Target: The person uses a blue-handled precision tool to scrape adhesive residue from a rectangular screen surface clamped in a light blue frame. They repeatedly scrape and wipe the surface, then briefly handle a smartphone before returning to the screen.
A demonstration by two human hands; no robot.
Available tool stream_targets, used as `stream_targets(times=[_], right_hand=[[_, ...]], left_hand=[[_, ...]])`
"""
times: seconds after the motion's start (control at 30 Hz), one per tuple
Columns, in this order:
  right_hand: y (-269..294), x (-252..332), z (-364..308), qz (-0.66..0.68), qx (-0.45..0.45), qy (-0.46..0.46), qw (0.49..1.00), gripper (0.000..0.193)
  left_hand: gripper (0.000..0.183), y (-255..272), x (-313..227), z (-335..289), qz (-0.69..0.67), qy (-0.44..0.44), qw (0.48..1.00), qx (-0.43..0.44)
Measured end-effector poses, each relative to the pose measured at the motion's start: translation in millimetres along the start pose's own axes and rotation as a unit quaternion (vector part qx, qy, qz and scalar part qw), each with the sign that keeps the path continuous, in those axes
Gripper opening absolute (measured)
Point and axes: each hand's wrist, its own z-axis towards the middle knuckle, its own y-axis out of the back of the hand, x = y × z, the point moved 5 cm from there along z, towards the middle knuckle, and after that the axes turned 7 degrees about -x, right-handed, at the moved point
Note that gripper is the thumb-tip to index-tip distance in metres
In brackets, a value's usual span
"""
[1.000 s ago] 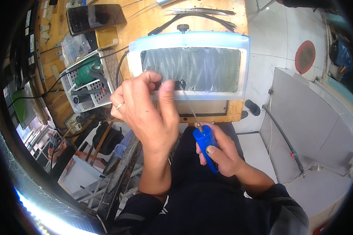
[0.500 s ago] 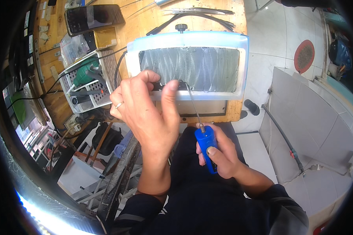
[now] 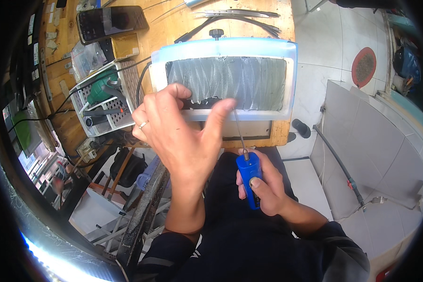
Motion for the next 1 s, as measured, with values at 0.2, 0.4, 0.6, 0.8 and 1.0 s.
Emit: stream_targets(times=[0.2, 0.4, 0.6, 0.8, 1.0], right_hand=[[1, 2, -2, 0.001, -0.011, 0.005, 1.0, 0.059], [3, 3, -4, -0.028, -0.005, -0.025, 0.999, 0.064], [5, 2, -6, -0.016, -0.014, -0.011, 1.0, 0.061], [5, 0, -9, -0.023, -0.008, -0.021, 0.999, 0.06], [6, 2, -10, -0.007, -0.025, 0.002, 1.0, 0.059]], left_hand=[[0.051, 0, -1, 0, -0.002, -0.013, 1.0, -0.023], [0.052, 0, -1, 1, 0.004, -0.007, 1.0, -0.012], [0.058, -2, -5, -1, 0.012, -0.001, 1.0, -0.004], [0.03, 4, -9, -3, 0.003, -0.026, 0.999, -0.034], [0.027, -3, -21, -5, -0.023, -0.048, 0.998, -0.022]])
